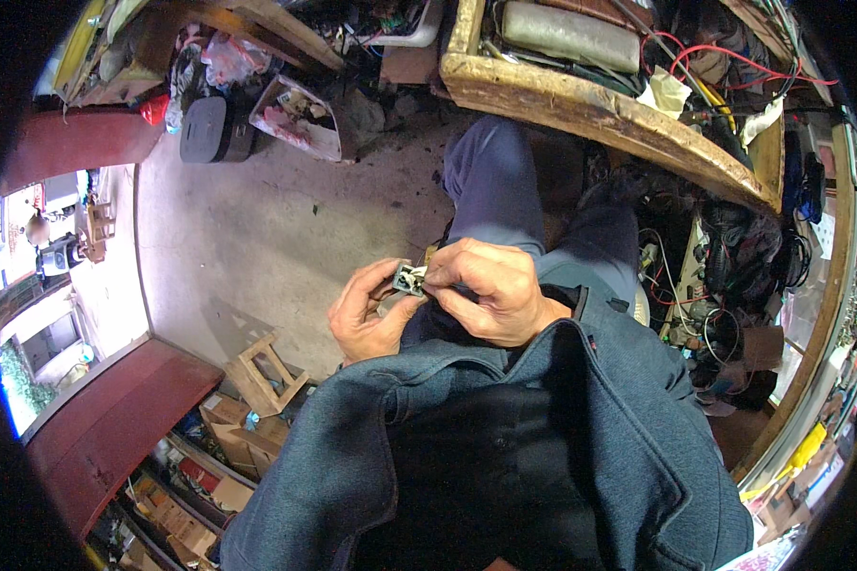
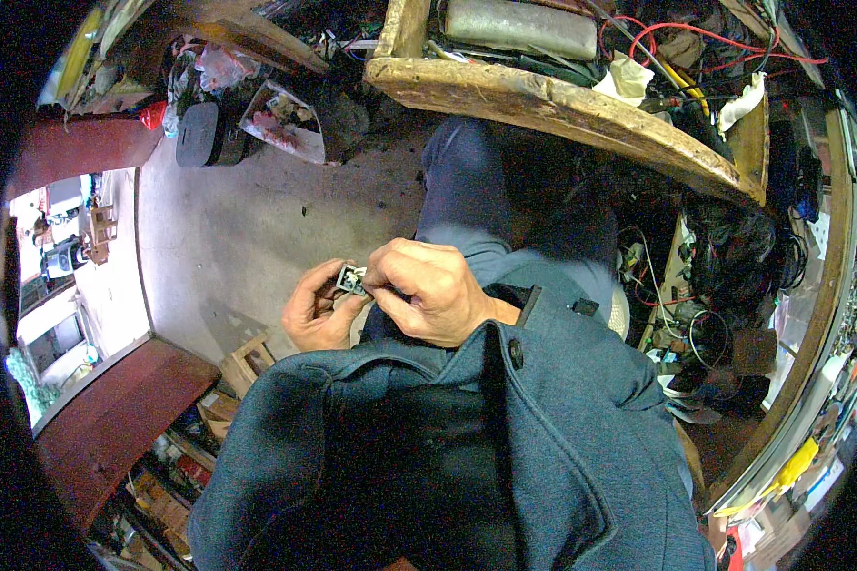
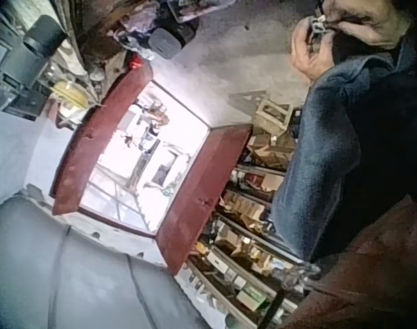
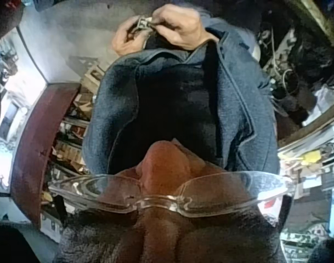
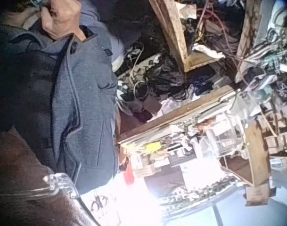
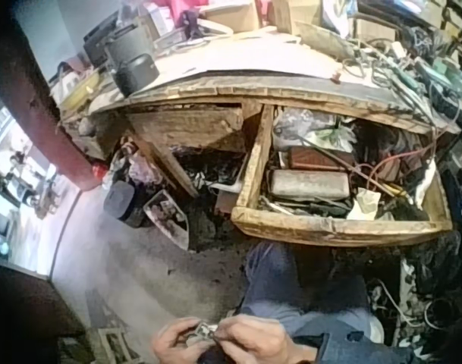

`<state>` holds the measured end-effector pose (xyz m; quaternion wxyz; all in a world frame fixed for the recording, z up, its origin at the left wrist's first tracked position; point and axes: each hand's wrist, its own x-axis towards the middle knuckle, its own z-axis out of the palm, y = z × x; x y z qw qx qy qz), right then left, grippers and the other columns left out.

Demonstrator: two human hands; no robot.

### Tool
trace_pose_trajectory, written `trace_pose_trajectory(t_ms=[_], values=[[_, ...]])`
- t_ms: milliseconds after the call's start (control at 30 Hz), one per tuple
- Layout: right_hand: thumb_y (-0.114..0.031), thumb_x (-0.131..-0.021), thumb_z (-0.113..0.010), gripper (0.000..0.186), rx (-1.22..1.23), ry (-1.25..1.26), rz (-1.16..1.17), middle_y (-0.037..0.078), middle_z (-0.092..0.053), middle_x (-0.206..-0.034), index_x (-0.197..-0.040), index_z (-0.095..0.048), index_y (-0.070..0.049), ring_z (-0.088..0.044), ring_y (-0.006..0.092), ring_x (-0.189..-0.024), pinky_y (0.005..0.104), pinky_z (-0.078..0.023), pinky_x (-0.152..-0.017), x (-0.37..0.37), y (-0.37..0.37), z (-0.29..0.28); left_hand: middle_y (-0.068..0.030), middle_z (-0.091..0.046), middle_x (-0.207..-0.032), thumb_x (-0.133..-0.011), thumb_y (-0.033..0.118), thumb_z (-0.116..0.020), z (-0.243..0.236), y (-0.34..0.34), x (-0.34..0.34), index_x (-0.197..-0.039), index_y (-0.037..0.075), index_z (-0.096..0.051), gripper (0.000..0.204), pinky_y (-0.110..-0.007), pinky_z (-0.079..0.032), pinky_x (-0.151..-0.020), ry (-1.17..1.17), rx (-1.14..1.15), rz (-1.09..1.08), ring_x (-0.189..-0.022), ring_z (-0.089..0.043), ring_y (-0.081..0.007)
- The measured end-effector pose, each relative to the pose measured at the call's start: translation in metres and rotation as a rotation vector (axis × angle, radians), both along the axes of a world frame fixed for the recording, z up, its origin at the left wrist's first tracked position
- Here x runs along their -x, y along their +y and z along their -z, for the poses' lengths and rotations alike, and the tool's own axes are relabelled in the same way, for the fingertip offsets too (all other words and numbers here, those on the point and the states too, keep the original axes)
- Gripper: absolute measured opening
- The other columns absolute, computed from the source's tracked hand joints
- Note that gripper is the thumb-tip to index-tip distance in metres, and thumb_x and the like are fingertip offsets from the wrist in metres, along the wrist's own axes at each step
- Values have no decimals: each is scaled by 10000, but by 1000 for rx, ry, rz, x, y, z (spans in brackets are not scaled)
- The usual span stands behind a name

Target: The person cleans a small black electronic component with a white cloth, then uses pliers to strip and insert wires into the component. They repeatedly adjust the wires and the component while seated at a cluttered workbench.

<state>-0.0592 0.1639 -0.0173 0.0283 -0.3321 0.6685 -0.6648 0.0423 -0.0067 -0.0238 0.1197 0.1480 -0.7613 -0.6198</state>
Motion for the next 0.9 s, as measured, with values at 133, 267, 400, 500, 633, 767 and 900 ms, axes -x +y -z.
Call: trace_pose_trajectory(t_ms=[133,267,400,500,633,767,900], values=[[45,-748,-735,161,-70,1,-60,142,-675,-865,-854,-623,-2,-688,297,-761,367,-556,-651,2,5,-1,-165,-709,-1147,-740,-19,-870,1,-3,1,-1166,-22,-706,457,-324,-602,-864,57,128,49,-1013,-714,-214],[40,-749,-730,144,-18,-4,-8,144,-684,-864,-854,-641,0,-698,294,-758,359,-561,-650,3,5,-5,-167,-708,-1152,-738,-45,-853,-2,0,3,-1175,-13,-701,463,-331,-597,-876,57,154,38,-1033,-705,-222],[81,-737,-772,135,15,4,72,155,-720,-817,-825,-682,31,-731,250,-718,309,-570,-640,8,11,-10,-177,-689,-1184,-735,-116,-815,-3,-2,1,-1205,-23,-675,499,-337,-584,-918,64,163,29,-1078,-685,-239],[80,-733,-778,140,-6,11,71,153,-719,-810,-820,-681,28,-730,247,-713,309,-568,-638,6,13,-5,-178,-682,-1195,-741,-120,-808,-1,-2,2,-1212,-21,-673,499,-348,-587,-926,79,160,21,-1085,-684,-251],[36,-737,-755,132,22,-16,59,142,-701,-845,-824,-662,-1,-714,272,-729,342,-566,-631,3,12,-3,-179,-676,-1208,-749,-126,-798,0,-2,4,-1216,-18,-672,495,-360,-589,-939,82,140,26,-1089,-684,-261],[42,-746,-742,127,10,-38,48,144,-697,-841,-828,-654,2,-711,280,-733,346,-566,-639,2,9,-6,-176,-692,-1185,-741,-102,-818,-4,-1,5,-1197,-19,-686,482,-349,-595,-914,78,124,34,-1070,-694,-247],[50,-756,-731,126,-11,-31,20,142,-690,-839,-837,-646,3,-706,286,-742,353,-566,-655,3,8,-6,-182,-715,-1136,-729,-40,-864,-4,0,5,-1161,-24,-709,459,-342,-611,-874,71,161,19,-1028,-717,-238]])
